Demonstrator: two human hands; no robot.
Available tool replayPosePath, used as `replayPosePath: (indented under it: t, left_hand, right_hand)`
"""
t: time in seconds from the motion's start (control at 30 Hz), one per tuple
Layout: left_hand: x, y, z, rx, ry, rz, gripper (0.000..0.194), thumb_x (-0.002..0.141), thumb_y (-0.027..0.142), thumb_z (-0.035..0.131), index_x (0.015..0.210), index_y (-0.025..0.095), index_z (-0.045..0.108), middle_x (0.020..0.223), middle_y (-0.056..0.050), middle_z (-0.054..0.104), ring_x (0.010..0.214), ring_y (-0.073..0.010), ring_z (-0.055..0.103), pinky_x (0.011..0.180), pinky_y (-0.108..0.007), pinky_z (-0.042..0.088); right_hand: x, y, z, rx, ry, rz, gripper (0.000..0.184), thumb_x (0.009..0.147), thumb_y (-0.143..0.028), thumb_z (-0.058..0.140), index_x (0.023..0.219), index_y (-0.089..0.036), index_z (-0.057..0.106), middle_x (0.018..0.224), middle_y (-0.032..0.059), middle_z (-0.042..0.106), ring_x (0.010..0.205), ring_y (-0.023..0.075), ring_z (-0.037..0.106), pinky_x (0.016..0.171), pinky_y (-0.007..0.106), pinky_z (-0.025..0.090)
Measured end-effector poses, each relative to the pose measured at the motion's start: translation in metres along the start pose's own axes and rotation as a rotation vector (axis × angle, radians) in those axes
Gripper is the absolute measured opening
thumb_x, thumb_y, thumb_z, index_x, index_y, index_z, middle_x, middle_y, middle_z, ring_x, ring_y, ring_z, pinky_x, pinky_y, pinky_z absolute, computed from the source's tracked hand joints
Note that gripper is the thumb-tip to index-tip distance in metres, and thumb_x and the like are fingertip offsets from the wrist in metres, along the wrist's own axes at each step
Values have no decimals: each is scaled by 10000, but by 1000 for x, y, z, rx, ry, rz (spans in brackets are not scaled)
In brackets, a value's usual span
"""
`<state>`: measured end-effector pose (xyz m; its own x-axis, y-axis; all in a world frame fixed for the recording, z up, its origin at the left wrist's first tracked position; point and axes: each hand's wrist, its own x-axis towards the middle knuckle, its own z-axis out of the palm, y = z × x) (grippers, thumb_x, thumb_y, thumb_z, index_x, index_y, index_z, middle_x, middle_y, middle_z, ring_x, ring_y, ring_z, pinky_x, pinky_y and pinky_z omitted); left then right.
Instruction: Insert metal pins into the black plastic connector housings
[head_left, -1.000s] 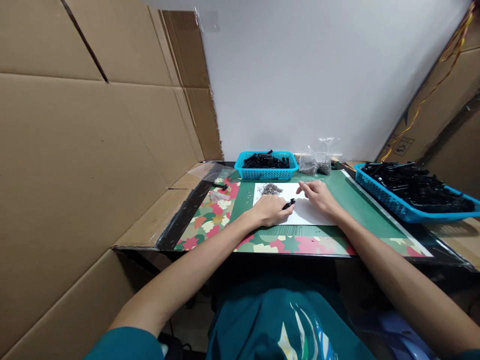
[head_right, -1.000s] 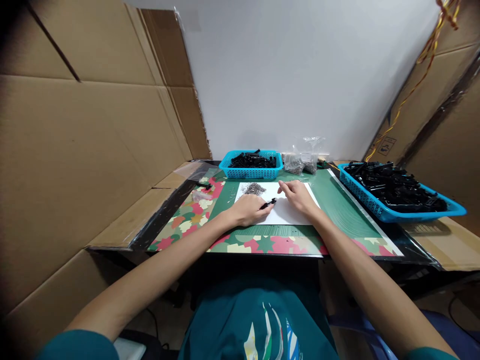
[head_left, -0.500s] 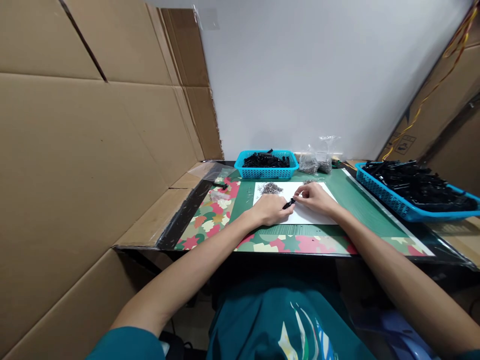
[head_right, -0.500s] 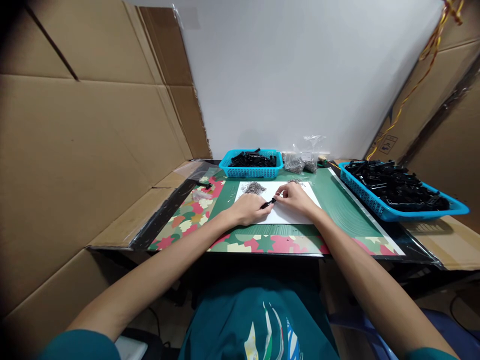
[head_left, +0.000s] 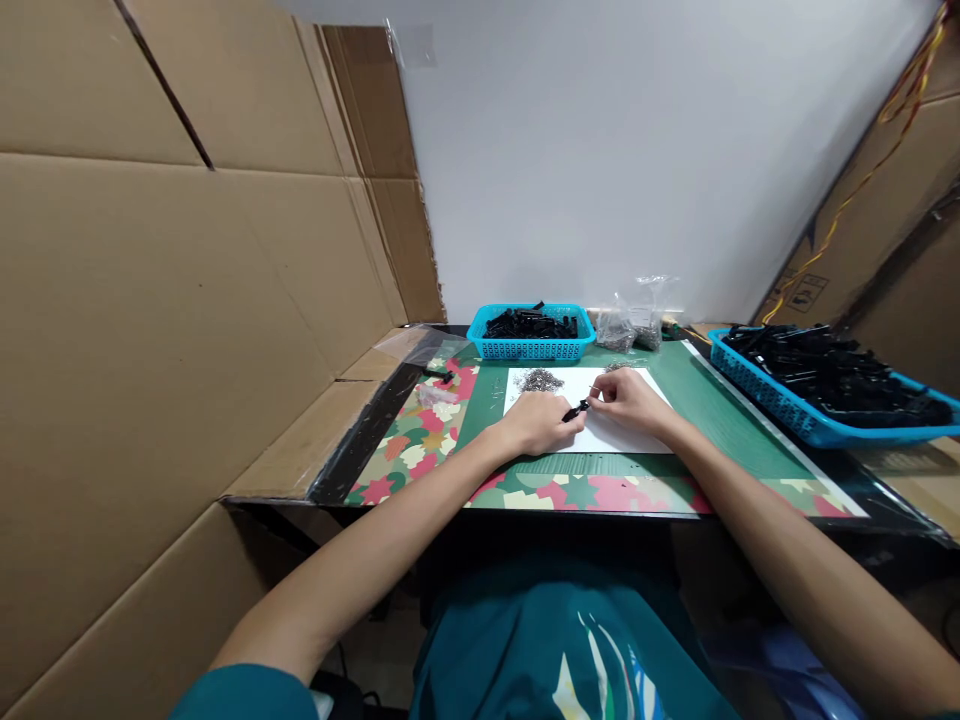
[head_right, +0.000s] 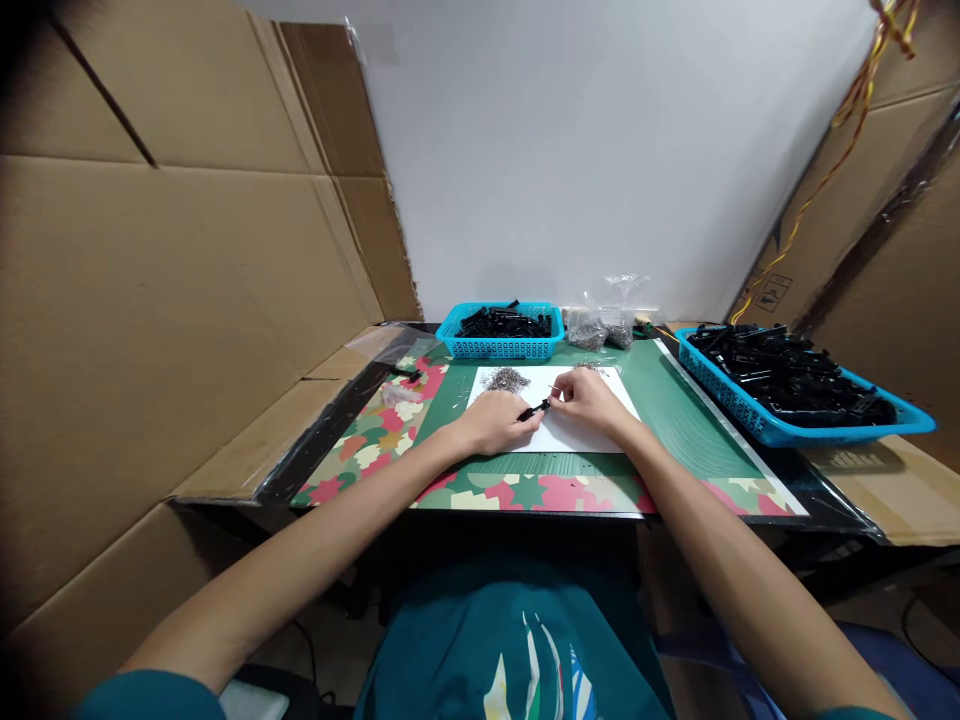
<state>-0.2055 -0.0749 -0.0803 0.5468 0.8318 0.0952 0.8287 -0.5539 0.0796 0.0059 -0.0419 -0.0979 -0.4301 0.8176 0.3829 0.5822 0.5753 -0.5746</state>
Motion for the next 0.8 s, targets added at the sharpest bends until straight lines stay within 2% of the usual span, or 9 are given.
replayPosePath:
  t: [0.23, 0.57, 0.7, 0.8]
  left_hand:
    - [1, -1, 1, -20, 12, 40, 581, 1058, 507, 396, 761, 146, 741, 762, -131, 739, 684, -250, 664, 645, -331, 368]
    - [1, 0, 1, -18, 15, 27, 565, 1057, 504, 414, 797, 135, 754, 769, -137, 737, 698, -258, 674, 672, -338, 393]
    - [1, 0, 1, -13, 7, 29, 563, 1056, 499, 414, 812, 135, 766, 758, -136, 734, 689, -260, 673, 671, -341, 401]
    - [1, 1, 0, 2, 0, 20, 573, 1056, 495, 395, 822, 132, 773, 775, -146, 744, 701, -269, 677, 662, -345, 398]
  right_hand:
    - [-2, -1, 2, -19, 36, -36, 198, 828, -291, 599, 711, -159, 689, 643, 34, 626, 623, 153, 518, 615, 285, 333]
    - [-4, -4, 4, -30, 42, -58, 176, 809, -259, 597, 664, -174, 647, 618, 28, 611, 611, 157, 514, 616, 287, 337]
    - [-5, -5, 2, -8, 11, -48, 250, 858, -309, 597, 660, -171, 664, 624, 35, 628, 614, 159, 519, 608, 290, 333]
    - [-4, -4, -1, -6, -8, -2, 388, 922, -441, 603, 664, -167, 697, 623, 46, 646, 599, 160, 508, 596, 300, 320]
